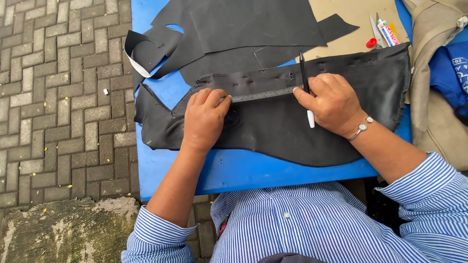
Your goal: Marking patterns and layout lines on a piece of black leather using a ruler and a white marker on a work table.
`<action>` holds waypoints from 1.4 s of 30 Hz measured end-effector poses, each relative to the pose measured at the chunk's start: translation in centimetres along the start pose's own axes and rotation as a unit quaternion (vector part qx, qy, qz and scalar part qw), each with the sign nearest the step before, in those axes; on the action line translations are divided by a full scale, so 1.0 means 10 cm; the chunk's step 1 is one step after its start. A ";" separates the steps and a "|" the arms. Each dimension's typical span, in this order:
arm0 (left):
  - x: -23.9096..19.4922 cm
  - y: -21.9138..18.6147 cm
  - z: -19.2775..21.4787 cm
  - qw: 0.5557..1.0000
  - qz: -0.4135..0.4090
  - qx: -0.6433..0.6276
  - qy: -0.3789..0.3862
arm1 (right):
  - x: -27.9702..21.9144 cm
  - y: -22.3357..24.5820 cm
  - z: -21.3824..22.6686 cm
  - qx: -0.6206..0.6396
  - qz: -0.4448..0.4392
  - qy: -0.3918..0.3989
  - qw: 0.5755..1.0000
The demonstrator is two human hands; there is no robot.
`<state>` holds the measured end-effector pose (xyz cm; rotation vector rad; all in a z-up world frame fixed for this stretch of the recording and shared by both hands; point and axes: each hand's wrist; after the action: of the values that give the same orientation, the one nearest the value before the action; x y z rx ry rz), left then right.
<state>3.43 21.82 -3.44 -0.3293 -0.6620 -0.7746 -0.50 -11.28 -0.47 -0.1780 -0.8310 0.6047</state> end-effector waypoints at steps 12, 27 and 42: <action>-0.10 -0.39 0.11 0.960 0.158 0.007 0.230 | -0.25 0.05 -0.09 0.069 -0.007 0.097 0.993; -0.20 -0.62 0.20 0.946 0.259 -0.047 0.191 | 0.93 0.38 0.02 0.488 -0.184 0.090 0.848; -0.25 -0.69 0.18 0.946 0.253 -0.068 0.192 | 1.46 1.16 -0.60 0.666 -0.374 0.194 0.616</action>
<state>-3.76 19.40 -3.49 -0.4376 -0.1392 -0.3721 6.49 7.06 0.44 1.3368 0.1824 0.2193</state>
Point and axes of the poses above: each hand's wrist, its own x-axis towards the middle knuckle, its own z-axis out of the back of the hand, y = z × x, and after that the axes turned 10 degrees about -x, right-handed
